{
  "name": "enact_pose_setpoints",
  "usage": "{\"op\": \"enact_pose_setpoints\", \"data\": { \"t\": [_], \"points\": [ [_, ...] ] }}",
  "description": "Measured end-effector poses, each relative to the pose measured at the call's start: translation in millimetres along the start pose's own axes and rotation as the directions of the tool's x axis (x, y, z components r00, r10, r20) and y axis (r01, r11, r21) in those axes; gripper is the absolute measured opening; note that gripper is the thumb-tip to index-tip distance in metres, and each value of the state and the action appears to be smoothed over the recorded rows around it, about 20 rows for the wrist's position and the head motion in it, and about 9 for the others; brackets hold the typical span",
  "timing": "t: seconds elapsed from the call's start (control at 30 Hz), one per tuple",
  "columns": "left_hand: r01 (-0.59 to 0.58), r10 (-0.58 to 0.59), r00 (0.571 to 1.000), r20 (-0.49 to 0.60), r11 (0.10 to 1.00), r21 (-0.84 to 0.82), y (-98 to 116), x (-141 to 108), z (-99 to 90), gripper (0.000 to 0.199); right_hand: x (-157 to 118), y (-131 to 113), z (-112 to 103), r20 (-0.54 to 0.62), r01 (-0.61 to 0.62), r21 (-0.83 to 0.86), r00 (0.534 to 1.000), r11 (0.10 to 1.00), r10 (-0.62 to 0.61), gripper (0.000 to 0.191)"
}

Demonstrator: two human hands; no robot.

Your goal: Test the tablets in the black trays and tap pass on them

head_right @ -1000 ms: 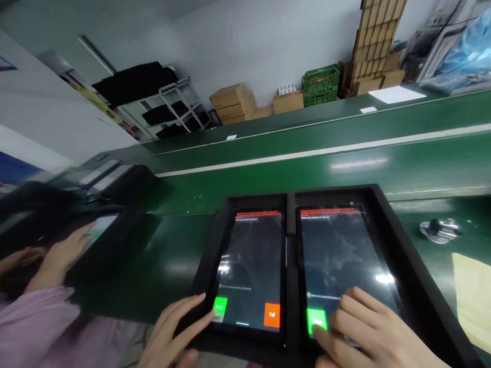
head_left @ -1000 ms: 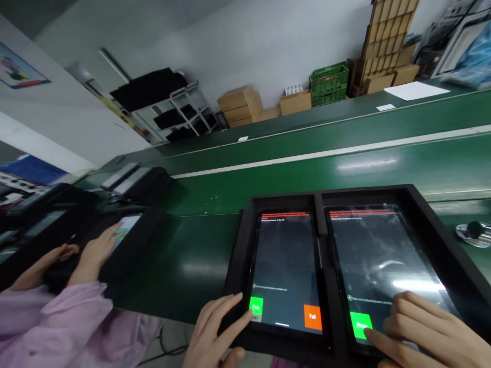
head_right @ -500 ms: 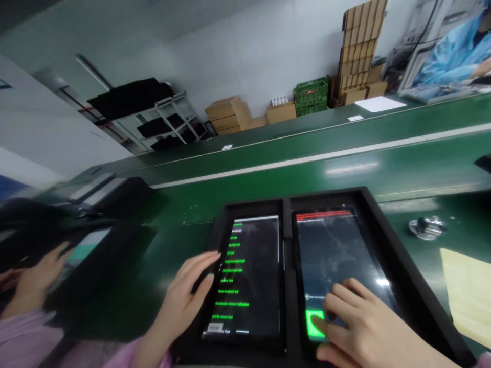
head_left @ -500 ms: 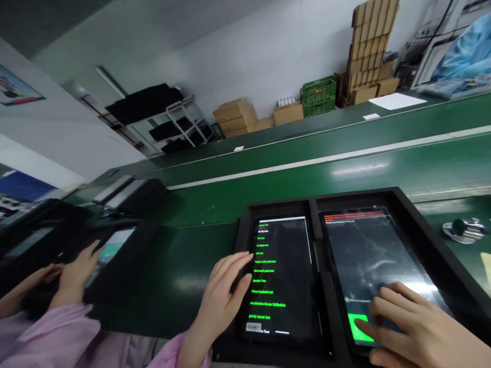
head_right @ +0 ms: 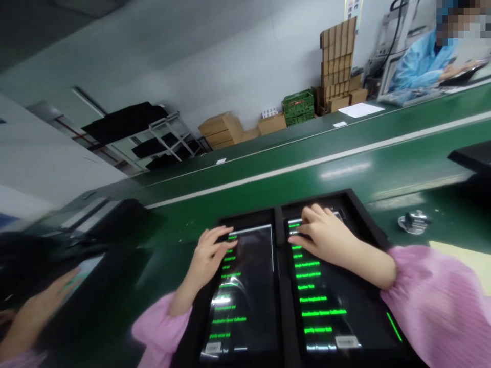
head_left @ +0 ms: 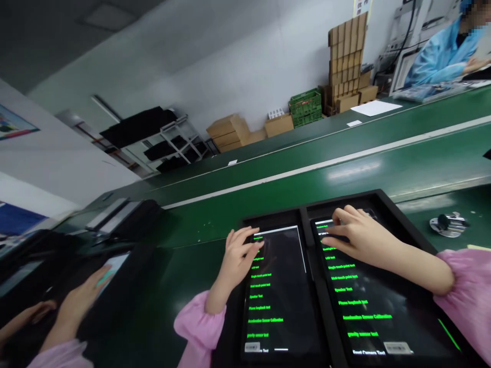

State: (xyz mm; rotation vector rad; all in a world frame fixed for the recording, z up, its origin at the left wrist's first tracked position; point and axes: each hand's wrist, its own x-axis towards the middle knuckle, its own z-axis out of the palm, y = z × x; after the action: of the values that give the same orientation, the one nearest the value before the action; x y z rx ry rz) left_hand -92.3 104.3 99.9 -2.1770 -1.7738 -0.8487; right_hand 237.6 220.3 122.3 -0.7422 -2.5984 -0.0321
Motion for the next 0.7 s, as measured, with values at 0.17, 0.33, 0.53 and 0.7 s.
{"op": "enact_pose_setpoints", "data": {
  "t": [0.17, 0.33, 0.53, 0.7],
  "points": [
    [-0.031, 0.02, 0.981, -0.195, 0.998, -0.053, 0, -8, -5.9, 0.05, -6, 3, -11, -0.105, -0.025, 0.114, 0.994, 0.993, 0.037, 0.045],
    [-0.076, 0.076, 0.989, -0.13, 0.997, 0.003, 1, -6, -3.2, 0.04, -9, 0, -6, 0.032, -0.138, 0.02, 0.99, 0.99, 0.137, 0.028],
    [-0.11, 0.112, 0.994, -0.006, 0.988, 0.105, -3, -6, -0.7, 0.043, 1, -24, -19, 0.348, -0.233, -0.155, 0.897, 0.96, 0.274, 0.032],
    [-0.125, 0.126, 0.992, 0.0, 0.986, 0.109, -10, -7, 1.2, 0.044, 7, -31, -28, 0.421, -0.254, -0.198, 0.85, 0.947, 0.316, 0.038]
  ]
}}
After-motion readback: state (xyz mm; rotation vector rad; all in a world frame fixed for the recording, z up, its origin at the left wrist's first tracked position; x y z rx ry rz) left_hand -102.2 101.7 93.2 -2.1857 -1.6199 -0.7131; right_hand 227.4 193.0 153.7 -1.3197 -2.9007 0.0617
